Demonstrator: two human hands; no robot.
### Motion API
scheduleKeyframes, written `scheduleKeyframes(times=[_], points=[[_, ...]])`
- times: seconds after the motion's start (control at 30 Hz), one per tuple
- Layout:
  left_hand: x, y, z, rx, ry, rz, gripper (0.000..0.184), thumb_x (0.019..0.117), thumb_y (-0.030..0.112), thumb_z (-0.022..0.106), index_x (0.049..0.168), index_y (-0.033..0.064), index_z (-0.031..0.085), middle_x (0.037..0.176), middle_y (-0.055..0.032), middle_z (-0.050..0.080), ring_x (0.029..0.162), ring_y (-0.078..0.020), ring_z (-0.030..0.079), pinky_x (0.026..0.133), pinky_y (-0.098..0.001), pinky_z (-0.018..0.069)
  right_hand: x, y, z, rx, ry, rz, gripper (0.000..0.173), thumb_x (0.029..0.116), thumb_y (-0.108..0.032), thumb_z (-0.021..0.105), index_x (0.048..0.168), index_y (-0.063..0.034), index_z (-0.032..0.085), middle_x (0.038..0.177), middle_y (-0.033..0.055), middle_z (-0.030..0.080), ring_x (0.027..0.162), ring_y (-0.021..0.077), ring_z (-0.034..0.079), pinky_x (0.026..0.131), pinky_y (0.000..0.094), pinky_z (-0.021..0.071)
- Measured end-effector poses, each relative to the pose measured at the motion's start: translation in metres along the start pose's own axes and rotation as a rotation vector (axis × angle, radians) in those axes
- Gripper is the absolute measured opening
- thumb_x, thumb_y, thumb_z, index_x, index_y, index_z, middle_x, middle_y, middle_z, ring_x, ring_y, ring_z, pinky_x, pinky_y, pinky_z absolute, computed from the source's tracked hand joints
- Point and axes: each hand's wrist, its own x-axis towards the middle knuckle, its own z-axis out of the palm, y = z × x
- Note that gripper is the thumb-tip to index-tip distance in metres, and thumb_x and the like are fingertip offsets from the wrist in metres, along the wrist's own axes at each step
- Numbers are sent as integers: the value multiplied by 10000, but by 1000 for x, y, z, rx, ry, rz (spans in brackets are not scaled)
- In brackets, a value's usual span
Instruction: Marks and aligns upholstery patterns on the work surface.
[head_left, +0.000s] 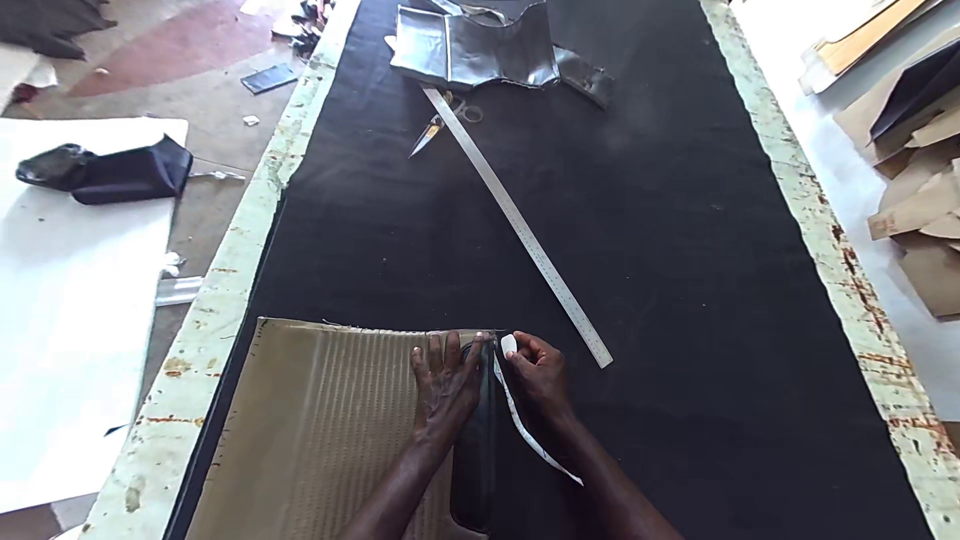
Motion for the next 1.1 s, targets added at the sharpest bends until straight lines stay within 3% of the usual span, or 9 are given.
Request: scheduleKeyframes(times=[0.3,0.4,0.57,0.63,0.7,0.77,0.83,0.9,1.1], points=[[-5,-6,11,-66,125,19,489,1063,455,348,1532,371,460,1581,-125,417,1520,-399,253,1184,-700,165,-6,3,2,-11,34,-82,325,944,-129,716,1268,-111,714,834,45,688,604,137,596,557,328,541],[-7,-4,11,-90,170,0,493,1066,461,364,1525,323,485,1587,-150,428,1512,-431,283,1176,-720,192,-8,-2,8,34,19,-100,262,918,-123,751,1179,-115,741,880,27,730,668,128,664,620,331,595],[-11,-15,5,-240,158,2,450,1070,478,410,1426,274,593,1592,-77,443,1528,-323,305,1237,-612,219,-4,-28,35,138,-41,-212,95,875,-127,770,959,-84,758,826,22,716,651,143,662,576,318,585],[-15,-33,-1,-374,134,44,424,1078,440,412,1389,239,619,1592,-63,445,1546,-252,287,1268,-525,233,3,-37,45,178,-80,-285,77,863,-107,750,935,-79,751,862,27,717,691,141,673,601,305,595],[-25,-59,-5,-370,181,26,461,1086,431,392,1440,214,590,1604,-37,438,1553,-222,273,1276,-488,233,10,-46,54,203,-139,-344,82,870,-85,742,949,-64,746,904,44,717,718,150,683,625,301,609],[-35,-93,-8,-220,273,-94,492,1085,450,377,1471,211,568,1626,-22,414,1559,-241,260,1274,-517,215,18,-54,63,191,-199,-389,85,878,-86,735,960,-71,751,925,38,724,731,144,689,642,293,614],[-41,-132,-14,-113,348,-241,532,1075,487,384,1489,200,552,1640,-67,384,1555,-310,255,1252,-598,195,26,-59,73,168,-264,-433,83,890,-102,728,966,-84,758,961,31,726,767,146,700,671,299,627],[-42,-165,-20,-57,331,-372,600,1059,571,350,1518,223,520,1665,-88,332,1563,-364,204,1243,-658,138,35,-63,86,127,-328,-472,84,906,-138,725,977,-110,761,984,17,722,793,140,703,688,311,634],[-32,-192,-24,17,278,-449,667,1034,657,287,1549,275,469,1659,-107,333,1557,-376,208,1247,-626,151,63,-83,136,-117,-417,-610,80,910,-126,746,989,-131,761,988,-4,704,807,95,689,712,310,630]])
